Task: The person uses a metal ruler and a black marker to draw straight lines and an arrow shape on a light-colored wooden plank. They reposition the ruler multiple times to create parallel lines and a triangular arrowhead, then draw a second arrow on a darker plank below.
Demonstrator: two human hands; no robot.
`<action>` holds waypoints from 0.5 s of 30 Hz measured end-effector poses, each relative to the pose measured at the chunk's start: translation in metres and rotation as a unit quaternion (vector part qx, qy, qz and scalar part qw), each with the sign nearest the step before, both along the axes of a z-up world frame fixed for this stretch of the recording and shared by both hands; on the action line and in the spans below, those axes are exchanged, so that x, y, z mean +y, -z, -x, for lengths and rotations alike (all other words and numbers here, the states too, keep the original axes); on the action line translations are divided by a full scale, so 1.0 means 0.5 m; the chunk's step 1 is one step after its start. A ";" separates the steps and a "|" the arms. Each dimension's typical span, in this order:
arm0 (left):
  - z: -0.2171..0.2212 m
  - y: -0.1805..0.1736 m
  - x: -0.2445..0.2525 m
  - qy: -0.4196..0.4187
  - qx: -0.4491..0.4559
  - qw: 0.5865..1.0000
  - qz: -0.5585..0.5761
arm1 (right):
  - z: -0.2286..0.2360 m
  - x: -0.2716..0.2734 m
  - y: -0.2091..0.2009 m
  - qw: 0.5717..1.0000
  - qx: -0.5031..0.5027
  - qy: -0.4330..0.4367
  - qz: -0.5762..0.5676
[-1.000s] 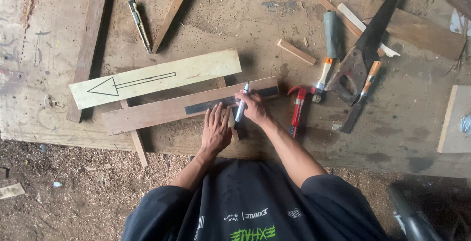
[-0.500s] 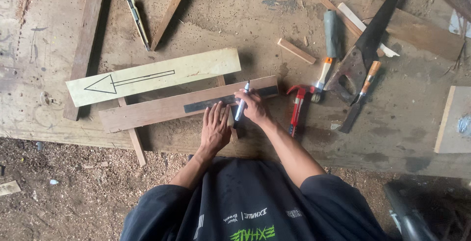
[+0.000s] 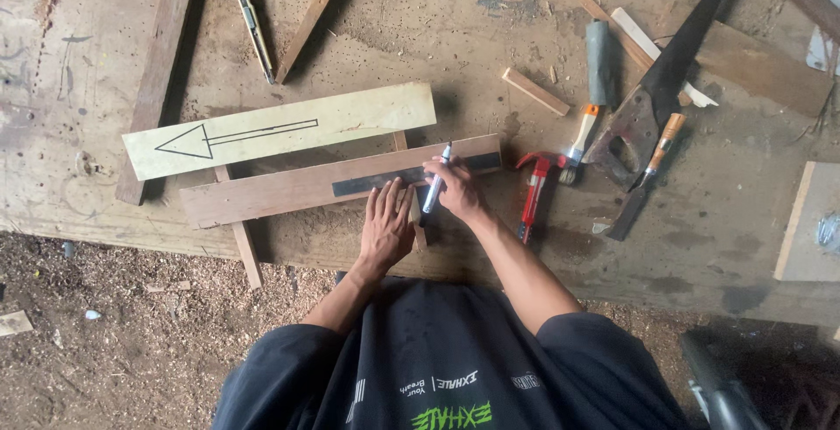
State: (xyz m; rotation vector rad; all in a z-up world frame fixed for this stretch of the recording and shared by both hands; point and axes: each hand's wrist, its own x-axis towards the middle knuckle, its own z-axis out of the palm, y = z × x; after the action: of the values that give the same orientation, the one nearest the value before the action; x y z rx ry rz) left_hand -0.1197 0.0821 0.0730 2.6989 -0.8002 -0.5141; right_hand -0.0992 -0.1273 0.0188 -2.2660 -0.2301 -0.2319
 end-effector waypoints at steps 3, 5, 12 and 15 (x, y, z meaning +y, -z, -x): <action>0.006 -0.003 0.000 -0.004 -0.004 1.000 0.011 | 0.002 -0.001 -0.005 1.000 -0.009 -0.001 -0.011; 0.002 -0.002 -0.001 -0.004 -0.008 1.000 0.000 | 0.002 0.004 -0.008 1.000 -0.012 0.003 0.000; 0.002 -0.001 0.004 -0.008 -0.016 0.999 0.031 | 0.001 0.003 -0.004 1.000 -0.003 -0.001 -0.014; 0.000 0.001 0.000 -0.008 -0.017 0.999 0.035 | 0.002 0.001 0.003 1.000 -0.008 0.002 -0.014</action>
State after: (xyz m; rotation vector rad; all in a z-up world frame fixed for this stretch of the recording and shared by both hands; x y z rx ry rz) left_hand -0.1198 0.0820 0.0726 2.6541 -0.7891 -0.4296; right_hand -0.1001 -0.1266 0.0174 -2.2380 -0.2296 -0.2552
